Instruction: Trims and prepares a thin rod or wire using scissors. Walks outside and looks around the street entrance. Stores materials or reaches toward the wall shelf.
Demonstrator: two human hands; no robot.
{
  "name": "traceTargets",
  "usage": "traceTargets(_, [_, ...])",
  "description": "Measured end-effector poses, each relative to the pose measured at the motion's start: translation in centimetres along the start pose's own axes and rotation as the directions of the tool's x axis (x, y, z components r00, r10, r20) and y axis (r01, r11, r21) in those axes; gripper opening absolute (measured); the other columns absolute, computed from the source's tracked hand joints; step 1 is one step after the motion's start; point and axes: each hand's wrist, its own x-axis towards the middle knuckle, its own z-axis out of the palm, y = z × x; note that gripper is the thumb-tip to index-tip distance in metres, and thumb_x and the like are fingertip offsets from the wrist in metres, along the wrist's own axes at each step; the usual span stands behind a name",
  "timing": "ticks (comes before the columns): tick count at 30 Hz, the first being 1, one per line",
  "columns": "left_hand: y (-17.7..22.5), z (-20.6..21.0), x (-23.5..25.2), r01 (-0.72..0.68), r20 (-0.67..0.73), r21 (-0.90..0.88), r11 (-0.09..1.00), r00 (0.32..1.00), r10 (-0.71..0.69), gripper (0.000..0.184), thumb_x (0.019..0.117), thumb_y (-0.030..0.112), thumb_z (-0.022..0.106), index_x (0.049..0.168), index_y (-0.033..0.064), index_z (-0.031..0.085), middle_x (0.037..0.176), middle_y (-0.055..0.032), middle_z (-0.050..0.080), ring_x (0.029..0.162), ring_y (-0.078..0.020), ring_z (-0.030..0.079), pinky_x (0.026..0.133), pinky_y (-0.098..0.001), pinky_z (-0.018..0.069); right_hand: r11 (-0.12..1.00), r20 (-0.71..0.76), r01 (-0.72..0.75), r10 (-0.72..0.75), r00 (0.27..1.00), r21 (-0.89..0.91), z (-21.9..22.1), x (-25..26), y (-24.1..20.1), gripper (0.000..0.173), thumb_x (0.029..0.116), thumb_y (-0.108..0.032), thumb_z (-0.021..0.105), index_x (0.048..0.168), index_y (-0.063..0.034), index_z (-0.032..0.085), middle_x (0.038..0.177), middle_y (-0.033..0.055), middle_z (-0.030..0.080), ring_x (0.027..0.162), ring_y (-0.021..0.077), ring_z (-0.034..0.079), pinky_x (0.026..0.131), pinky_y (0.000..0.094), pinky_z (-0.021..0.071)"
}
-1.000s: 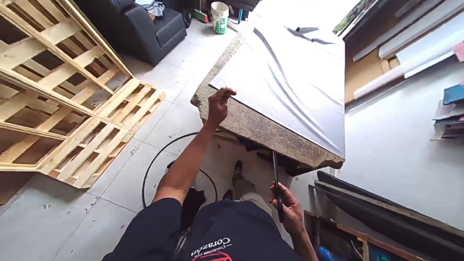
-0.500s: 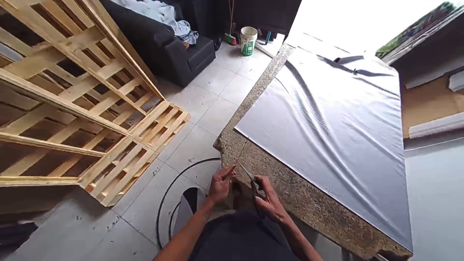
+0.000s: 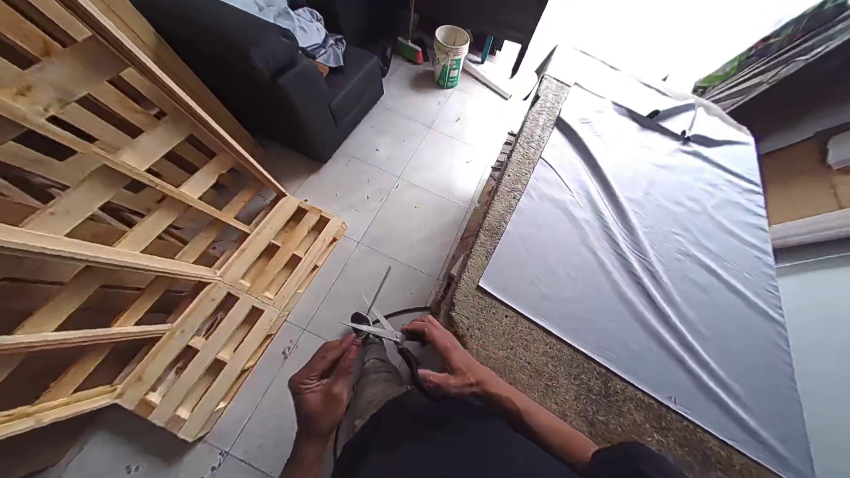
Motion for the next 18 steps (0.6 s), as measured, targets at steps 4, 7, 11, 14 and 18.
traceTargets(4, [-0.8,-6.7,9.0,0.030,-0.082,-0.033,0.999,0.996,-0.033,0.014,0.0987,0.014,0.068,0.107,0.0182,0.078,0.098,0.0109,0.076,0.071,0.0015,0.065,0.064,-0.0170,0.0558,0.999,-0.149,-0.009,0.016,0.989,0.052,3.4,9.5,-0.6,0.042,0.0919,-0.005,0.068,0.132,0.0069,0.063,0.123,0.0207,0.067,0.106,0.0208,0.068,0.093,0.0336,0.0579])
traceTargets(7, [-1.5,-14.2,16.6,0.012,-0.174,-0.042,0.999,0.985,-0.019,0.020,0.1015,0.010,0.060,0.112,0.0170,0.076,0.102,0.0116,0.075,0.070,0.0020,0.064,0.060,-0.0153,0.0524,0.998,-0.183,-0.005,0.015,0.983,0.057,4.3,14.0,-0.3,0.041,0.0920,-0.006,0.070,0.131,0.0068,0.064,0.122,0.0202,0.067,0.105,0.0194,0.068,0.092,0.0327,0.0583])
traceTargets(11, [-2.9,-13.8,20.9,0.013,0.173,-0.025,1.000,0.985,-0.009,0.019,0.1008,0.017,0.065,0.115,0.0217,0.077,0.108,0.0104,0.075,0.080,0.0003,0.068,0.070,-0.0176,0.0585,0.999,-0.155,-0.053,0.052,0.987,-0.008,5.5,20.3,-0.7,0.068,0.0933,-0.040,0.067,0.137,0.0098,0.054,0.129,0.0240,0.059,0.112,0.0221,0.063,0.092,0.0329,0.0556])
traceTargets(14, [-3.6,-12.3,23.9,0.055,0.196,-0.127,0.990,0.980,-0.029,0.017,0.0994,0.018,0.068,0.113,0.0215,0.078,0.105,0.0090,0.076,0.074,0.0000,0.067,0.065,-0.0171,0.0577,1.000,-0.245,-0.019,0.013,0.970,-0.022,5.7,24.5,-0.9,0.048,0.0940,-0.016,0.067,0.134,0.0093,0.060,0.124,0.0234,0.064,0.106,0.0215,0.067,0.090,0.0328,0.0578])
traceTargets(18, [-3.5,-15.9,32.8,0.012,-0.187,-0.122,0.992,0.982,-0.035,0.022,0.1014,0.005,0.059,0.116,0.0131,0.072,0.098,0.0122,0.075,0.067,0.0018,0.064,0.056,-0.0150,0.0524,1.000,-0.331,-0.006,0.003,0.944,-0.006,3.8,28.0,1.2,0.041,0.0926,-0.009,0.068,0.130,0.0070,0.064,0.118,0.0201,0.068,0.098,0.0176,0.068,0.085,0.0305,0.0582])
